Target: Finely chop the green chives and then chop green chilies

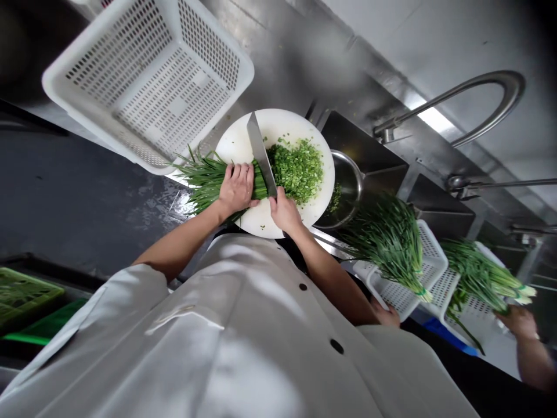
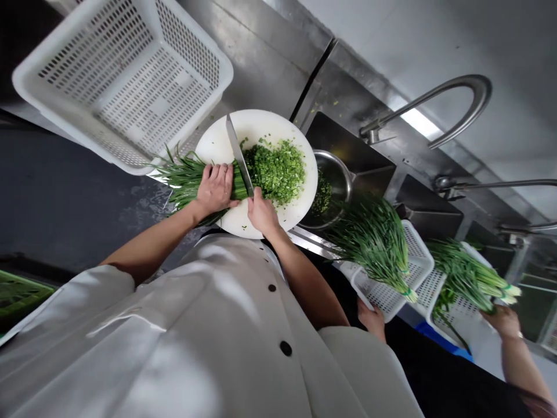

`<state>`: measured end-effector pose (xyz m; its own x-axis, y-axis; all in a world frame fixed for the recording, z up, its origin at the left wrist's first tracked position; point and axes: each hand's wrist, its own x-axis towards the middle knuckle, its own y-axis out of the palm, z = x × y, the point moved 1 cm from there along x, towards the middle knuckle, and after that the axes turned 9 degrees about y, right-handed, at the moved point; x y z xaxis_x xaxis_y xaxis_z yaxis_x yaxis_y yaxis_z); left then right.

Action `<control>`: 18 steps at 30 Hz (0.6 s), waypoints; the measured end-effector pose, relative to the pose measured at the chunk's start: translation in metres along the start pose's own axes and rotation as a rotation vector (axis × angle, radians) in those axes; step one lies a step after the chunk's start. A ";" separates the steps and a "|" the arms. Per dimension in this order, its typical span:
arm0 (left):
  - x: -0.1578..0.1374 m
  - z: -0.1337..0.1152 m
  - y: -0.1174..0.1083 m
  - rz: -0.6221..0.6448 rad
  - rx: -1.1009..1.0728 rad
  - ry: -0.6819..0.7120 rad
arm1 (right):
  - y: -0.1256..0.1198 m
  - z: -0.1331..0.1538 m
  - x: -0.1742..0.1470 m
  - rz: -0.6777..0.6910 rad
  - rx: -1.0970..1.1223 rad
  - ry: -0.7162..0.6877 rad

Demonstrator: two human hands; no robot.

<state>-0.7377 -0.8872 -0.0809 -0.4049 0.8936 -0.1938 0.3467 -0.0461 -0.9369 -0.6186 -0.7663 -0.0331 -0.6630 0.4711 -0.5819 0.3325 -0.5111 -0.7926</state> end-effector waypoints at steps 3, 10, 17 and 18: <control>-0.002 0.006 -0.009 0.008 0.016 -0.037 | -0.016 -0.009 -0.025 -0.022 0.005 -0.004; -0.012 0.009 -0.012 0.064 0.035 -0.079 | -0.044 -0.024 -0.102 0.102 -0.101 0.063; -0.016 0.002 -0.001 0.043 -0.011 -0.043 | -0.008 -0.009 -0.028 0.082 -0.006 0.010; -0.016 0.002 -0.001 0.039 -0.012 -0.042 | -0.003 -0.006 -0.014 0.051 0.009 0.003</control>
<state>-0.7335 -0.9024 -0.0780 -0.4258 0.8717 -0.2428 0.3727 -0.0755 -0.9249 -0.6058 -0.7670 -0.0238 -0.6432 0.4461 -0.6223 0.3601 -0.5410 -0.7600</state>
